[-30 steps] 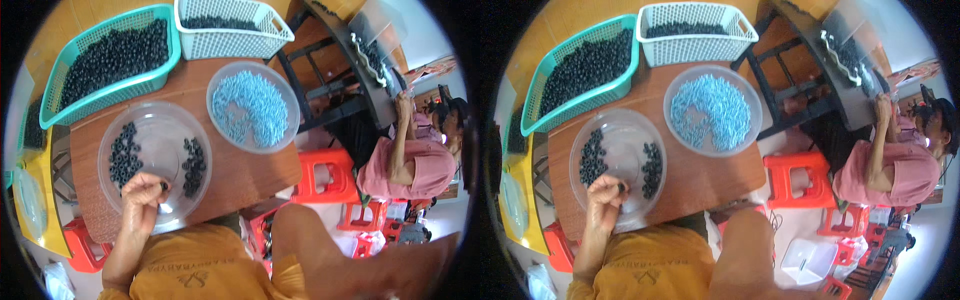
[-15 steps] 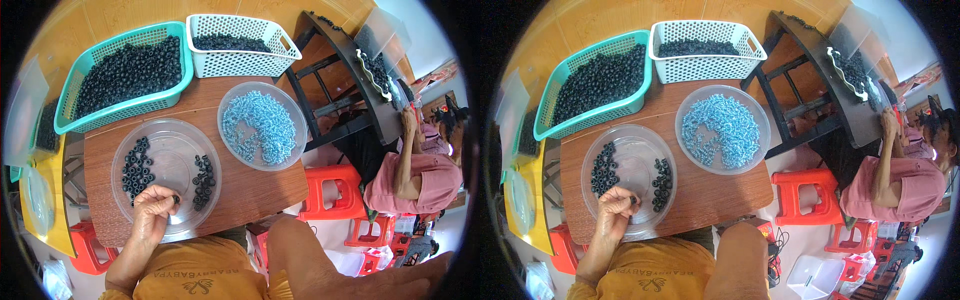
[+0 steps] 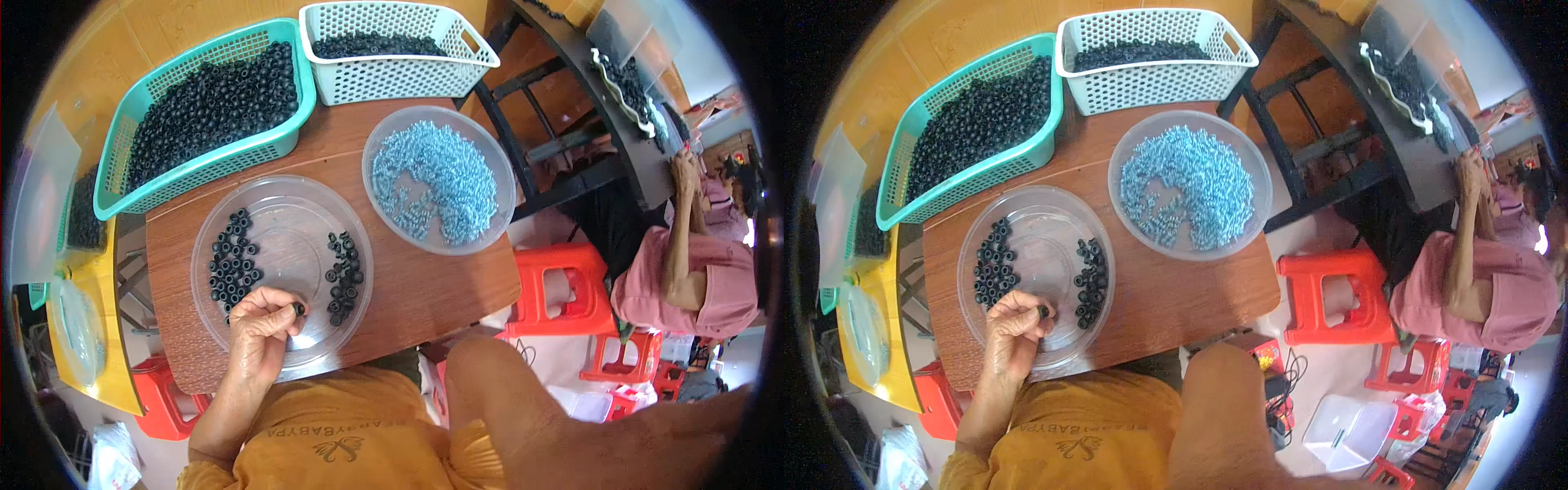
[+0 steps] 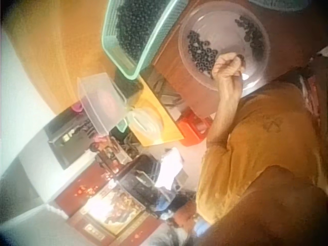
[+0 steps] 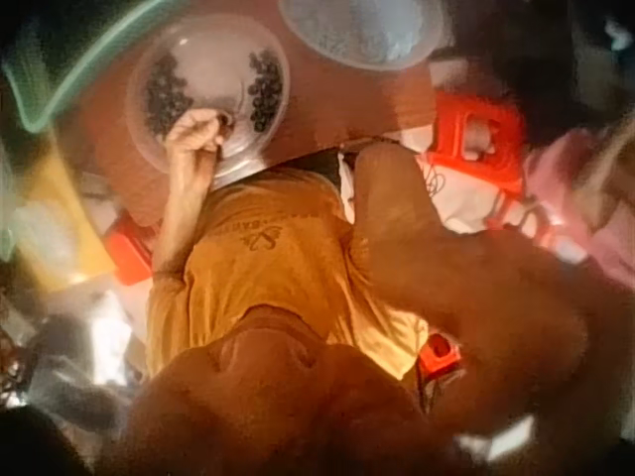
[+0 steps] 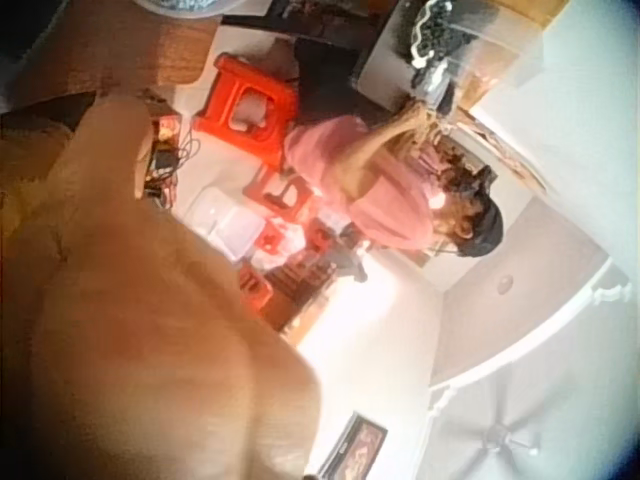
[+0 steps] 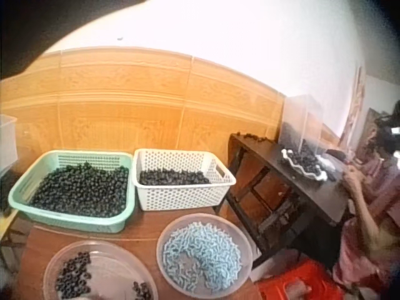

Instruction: The person assembles small components by inserting pins into black beads by hand and placing the assembled pieces onto a plastic tray.

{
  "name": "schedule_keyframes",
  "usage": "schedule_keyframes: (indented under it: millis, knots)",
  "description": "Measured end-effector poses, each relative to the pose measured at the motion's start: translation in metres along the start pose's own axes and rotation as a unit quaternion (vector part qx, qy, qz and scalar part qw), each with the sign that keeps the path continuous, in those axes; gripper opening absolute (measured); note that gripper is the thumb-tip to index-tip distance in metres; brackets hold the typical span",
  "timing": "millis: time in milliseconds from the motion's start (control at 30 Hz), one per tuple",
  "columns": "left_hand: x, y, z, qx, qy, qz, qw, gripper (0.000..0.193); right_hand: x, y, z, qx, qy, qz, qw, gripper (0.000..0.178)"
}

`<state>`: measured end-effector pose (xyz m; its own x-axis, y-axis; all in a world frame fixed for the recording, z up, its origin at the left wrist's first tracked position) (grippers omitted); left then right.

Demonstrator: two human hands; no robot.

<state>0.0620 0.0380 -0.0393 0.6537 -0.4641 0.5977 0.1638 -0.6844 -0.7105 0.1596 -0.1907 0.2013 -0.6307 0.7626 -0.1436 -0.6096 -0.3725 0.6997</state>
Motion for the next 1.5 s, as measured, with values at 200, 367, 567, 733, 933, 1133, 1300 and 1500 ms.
schedule_keyframes:
  millis: [200,367,567,733,933,1133,1300,1500]
  knots:
    - [0.003,0.007,0.004,-0.010,-0.003,0.006,1.000,0.016,-0.047,-0.011,-0.029,0.060,-0.034,-0.001,0.998,0.006]
    - [-0.002,-0.001,-0.002,0.001,-0.004,0.015,1.000,0.011,-0.112,-0.029,-0.041,0.097,-0.018,0.003,0.995,0.007]
    - [-0.002,0.002,-0.003,-0.005,0.005,0.014,1.000,0.012,-0.007,-0.119,0.060,0.133,-0.017,-0.075,0.988,0.008]
    - [0.000,0.000,-0.002,-0.006,0.012,0.003,1.000,0.012,0.019,-0.234,0.035,0.174,0.147,-0.316,0.921,0.020]
    - [0.003,-0.004,-0.002,-0.002,0.014,-0.008,1.000,0.011,0.031,-0.273,0.026,0.104,0.222,-0.459,0.854,0.011]
    - [0.004,-0.009,-0.002,0.007,0.010,0.000,1.000,0.012,0.026,-0.276,0.027,0.093,0.205,-0.420,0.879,0.007]
    - [0.001,-0.006,-0.002,0.006,0.006,-0.003,1.000,0.011,0.013,-0.267,0.031,0.154,0.163,-0.364,0.904,0.011]
    - [0.004,-0.003,-0.001,-0.002,0.007,-0.008,1.000,0.011,0.011,-0.267,0.030,0.194,0.181,-0.397,0.879,0.018]
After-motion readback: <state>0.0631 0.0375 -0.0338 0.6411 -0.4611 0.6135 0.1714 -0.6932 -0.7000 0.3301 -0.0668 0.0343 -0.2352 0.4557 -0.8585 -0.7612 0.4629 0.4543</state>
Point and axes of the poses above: each hand's wrist, its own z-axis towards the middle knuckle, its own x-axis out of the palm, y = z × x, the point moved 9 cm from there along z, towards the middle knuckle, and after that the axes turned 3 degrees about x, right-handed, at the moved point
